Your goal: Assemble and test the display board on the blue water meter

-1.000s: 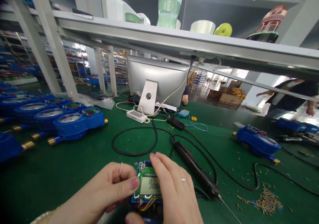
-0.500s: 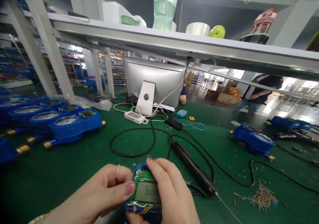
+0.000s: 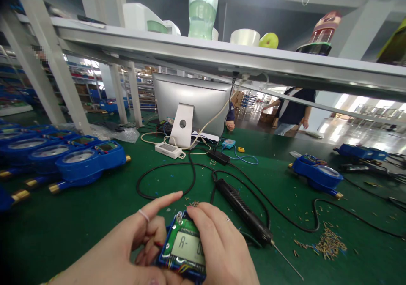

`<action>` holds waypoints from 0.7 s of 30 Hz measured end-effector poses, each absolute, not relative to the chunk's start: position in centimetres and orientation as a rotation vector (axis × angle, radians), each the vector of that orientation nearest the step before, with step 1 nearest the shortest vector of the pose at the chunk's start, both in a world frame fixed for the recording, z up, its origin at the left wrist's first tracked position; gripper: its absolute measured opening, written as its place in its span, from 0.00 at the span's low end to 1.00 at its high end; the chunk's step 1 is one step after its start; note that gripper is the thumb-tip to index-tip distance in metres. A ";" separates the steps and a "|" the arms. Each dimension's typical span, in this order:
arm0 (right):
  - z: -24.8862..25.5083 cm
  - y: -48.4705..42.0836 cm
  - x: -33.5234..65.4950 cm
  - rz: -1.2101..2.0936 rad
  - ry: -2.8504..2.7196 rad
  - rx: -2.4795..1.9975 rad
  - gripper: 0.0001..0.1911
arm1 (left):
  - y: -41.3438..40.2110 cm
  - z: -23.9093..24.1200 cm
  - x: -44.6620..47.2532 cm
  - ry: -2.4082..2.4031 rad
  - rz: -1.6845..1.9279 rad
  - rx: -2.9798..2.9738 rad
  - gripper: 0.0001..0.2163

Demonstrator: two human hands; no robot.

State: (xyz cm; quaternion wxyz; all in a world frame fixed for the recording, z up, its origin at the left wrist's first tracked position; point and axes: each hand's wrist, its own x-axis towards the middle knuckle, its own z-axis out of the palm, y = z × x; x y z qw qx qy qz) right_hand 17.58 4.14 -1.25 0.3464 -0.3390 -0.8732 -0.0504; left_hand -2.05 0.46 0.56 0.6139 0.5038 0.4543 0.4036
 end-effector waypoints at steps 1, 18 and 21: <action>-1.3 4.1 17.8 -0.116 -2.298 -0.877 0.33 | 0.3 0.7 -1.9 1.074 0.929 1.146 0.51; 1.7 4.6 18.7 0.366 -2.487 -0.718 0.47 | 1.1 1.2 -2.0 0.900 0.882 1.047 0.34; 1.7 4.4 19.0 0.581 -2.349 -0.724 0.46 | 1.0 0.6 -2.0 0.830 0.877 1.018 0.33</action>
